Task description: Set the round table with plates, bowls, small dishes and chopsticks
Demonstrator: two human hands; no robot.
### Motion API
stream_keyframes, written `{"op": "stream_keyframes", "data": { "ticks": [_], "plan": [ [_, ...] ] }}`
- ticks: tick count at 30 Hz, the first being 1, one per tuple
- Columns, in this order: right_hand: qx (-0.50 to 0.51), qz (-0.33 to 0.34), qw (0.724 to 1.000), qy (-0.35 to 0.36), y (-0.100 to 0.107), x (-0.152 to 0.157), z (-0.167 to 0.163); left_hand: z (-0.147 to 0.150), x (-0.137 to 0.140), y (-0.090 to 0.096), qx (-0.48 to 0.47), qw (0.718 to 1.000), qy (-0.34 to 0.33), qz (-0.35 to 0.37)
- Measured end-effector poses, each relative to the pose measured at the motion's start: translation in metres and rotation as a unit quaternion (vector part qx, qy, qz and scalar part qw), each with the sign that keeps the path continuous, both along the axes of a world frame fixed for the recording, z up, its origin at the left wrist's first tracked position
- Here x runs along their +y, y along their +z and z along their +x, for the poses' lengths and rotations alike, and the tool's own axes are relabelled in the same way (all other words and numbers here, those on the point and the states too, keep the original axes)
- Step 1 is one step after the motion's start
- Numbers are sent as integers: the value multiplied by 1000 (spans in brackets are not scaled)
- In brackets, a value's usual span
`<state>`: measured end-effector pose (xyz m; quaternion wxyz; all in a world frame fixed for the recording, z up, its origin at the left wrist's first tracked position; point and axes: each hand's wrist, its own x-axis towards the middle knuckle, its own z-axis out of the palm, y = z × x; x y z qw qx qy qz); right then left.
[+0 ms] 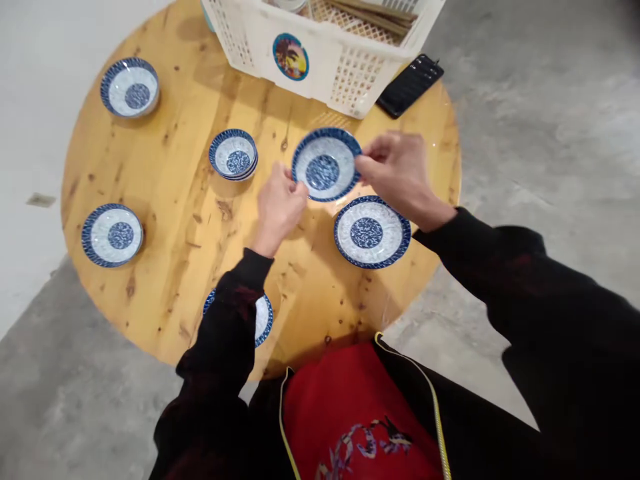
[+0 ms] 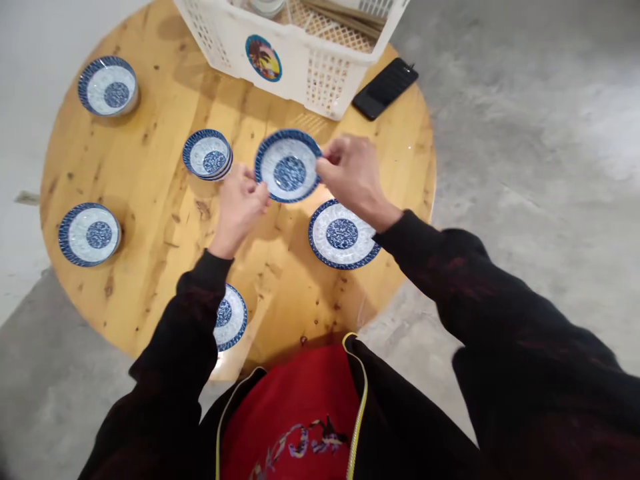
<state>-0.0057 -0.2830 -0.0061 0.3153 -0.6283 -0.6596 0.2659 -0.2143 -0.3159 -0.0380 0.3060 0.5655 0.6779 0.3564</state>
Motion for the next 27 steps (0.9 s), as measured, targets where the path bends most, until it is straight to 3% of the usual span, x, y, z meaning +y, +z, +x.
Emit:
{"op": "stream_keyframes", "data": {
  "ticks": [6,10,15,22,27],
  "plan": [
    [14,-146,983,-107,-42,-79,84,79,-47,-17,23,975,-151,-161],
    [35,-176,975,-129,-67,-103,105,99,-57,-31,53,959,-197,-199],
    [48,-188,971,-142,-82,-109,110,107,-58,-35,74,956,-195,-208],
    [27,-209,967,-140,-79,-108,109,111,-59,-31,76,949,-195,-234],
    [-122,-214,965,-92,-52,-101,109,95,-55,-25,58,959,-166,-224]
  ]
}}
